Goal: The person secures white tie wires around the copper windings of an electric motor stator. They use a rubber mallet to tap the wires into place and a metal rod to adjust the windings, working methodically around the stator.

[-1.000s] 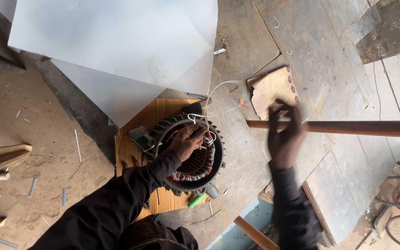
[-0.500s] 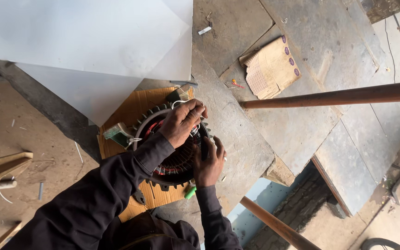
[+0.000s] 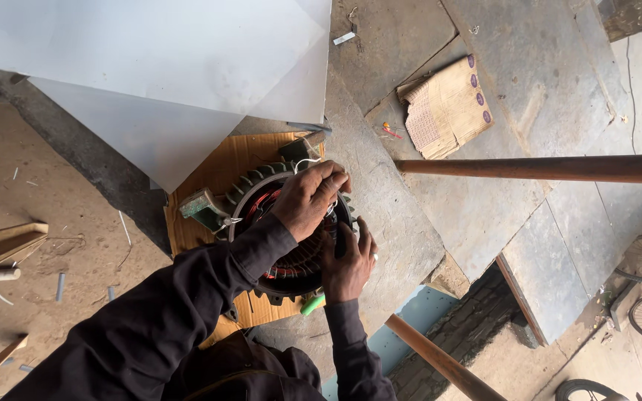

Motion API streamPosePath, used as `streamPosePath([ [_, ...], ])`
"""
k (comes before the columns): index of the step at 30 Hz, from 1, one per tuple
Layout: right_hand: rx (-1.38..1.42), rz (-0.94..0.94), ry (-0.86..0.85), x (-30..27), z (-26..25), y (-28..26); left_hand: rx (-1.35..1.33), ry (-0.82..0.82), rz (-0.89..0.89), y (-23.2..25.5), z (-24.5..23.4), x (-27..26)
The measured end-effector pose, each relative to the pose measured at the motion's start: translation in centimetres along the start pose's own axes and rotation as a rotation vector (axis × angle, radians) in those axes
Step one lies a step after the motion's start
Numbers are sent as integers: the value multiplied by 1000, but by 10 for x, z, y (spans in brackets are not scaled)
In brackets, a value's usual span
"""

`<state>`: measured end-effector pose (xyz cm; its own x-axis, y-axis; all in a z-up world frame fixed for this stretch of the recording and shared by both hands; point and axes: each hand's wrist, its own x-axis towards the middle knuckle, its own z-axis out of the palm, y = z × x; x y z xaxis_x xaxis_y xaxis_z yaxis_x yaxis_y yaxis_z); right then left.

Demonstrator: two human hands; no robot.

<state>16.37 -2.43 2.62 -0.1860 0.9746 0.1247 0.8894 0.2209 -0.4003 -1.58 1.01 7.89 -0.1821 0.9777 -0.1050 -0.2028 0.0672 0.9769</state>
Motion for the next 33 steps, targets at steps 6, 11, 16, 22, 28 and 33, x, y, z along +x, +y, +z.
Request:
streamPosePath([
  [6, 19, -91, 25, 3, 21, 36, 124, 36, 51, -18, -4, 6],
  [11, 339, 449, 141, -56, 21, 124, 794, -91, 513, -38, -59, -1],
  [16, 206, 956, -268, -124, 74, 169, 1499, -340, 819, -55, -81, -25],
  [22, 422, 1211, -178, -149, 107, 171, 1531, -265, 868, -55, -73, -28],
  [28, 231, 833, -341, -165, 123, 164, 1554, -249, 887, -63, -87, -42],
  [33, 670, 997, -281, -157, 114, 176, 1701, -381, 729, -85, -86, -36],
])
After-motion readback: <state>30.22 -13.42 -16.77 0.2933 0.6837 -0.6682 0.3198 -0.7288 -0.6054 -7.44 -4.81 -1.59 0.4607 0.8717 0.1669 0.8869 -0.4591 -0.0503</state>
